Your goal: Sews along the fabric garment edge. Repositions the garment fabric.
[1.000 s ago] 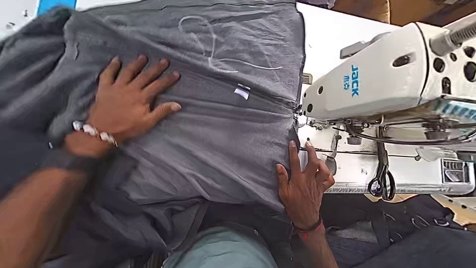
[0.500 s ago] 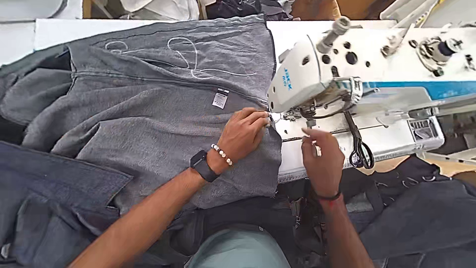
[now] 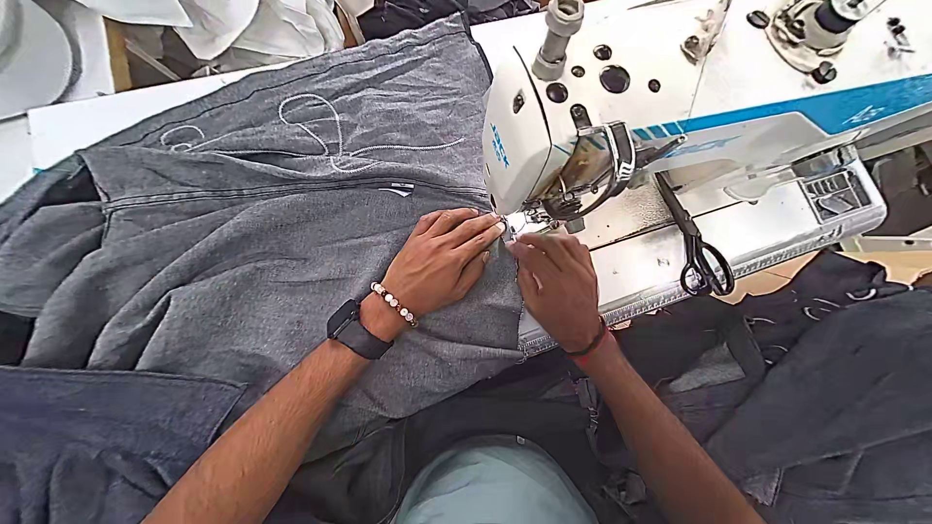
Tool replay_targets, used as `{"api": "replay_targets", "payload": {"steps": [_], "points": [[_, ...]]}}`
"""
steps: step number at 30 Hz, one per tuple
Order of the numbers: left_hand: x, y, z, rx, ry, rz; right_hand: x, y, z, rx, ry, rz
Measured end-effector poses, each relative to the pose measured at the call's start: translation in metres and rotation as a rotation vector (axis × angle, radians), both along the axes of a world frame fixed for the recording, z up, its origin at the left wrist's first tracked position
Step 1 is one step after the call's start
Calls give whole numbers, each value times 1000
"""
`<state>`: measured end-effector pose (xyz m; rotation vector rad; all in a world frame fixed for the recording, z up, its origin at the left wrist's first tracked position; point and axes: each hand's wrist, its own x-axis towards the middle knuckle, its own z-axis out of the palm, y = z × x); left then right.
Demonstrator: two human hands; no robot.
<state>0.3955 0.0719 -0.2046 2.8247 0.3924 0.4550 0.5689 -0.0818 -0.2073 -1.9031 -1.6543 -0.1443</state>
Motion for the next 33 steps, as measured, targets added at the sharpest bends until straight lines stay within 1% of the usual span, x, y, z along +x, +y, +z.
{"api": "replay_targets", "payload": {"steps": [2,5,7,10,13,15,17,19,20,22,24,26,28,30,33], "points": [[-1,8,2,13,10,-41,-7,-8,-2,-10,-23,63],[-2,19,4,40,19,-99,-12,-16,-6,-48,-61,52],[-1,22,7,58,23,-109,-15,-17,-8,-35,-105,-23],[5,11,7,52,35,-48,-20,-16,-8,1,-154,-166],[11,-20,2,26,51,85,-16,-15,-4,-19,-3,-273],[11,-36,0,42,97,184,-9,-5,5,-154,129,-335],[10,-41,-2,39,82,233,-8,11,22,-265,175,-304],[8,-40,-3,24,13,221,-13,23,38,-324,176,-248],[5,-38,-2,20,2,203,-16,23,41,-315,201,-242],[1,-34,-2,21,31,161,-24,8,40,-278,392,-259],[-1,-35,-3,14,60,156,-48,-24,32,-278,637,-276],[1,-36,-4,31,74,175,-78,-54,24,-268,829,-276],[2,-36,-4,56,75,183,-98,-72,24,-158,980,-282],[3,-33,-4,82,65,185,-98,-75,28,-64,1030,-284],[5,-30,-2,114,57,174,-89,-73,28,-62,970,-279]]}}
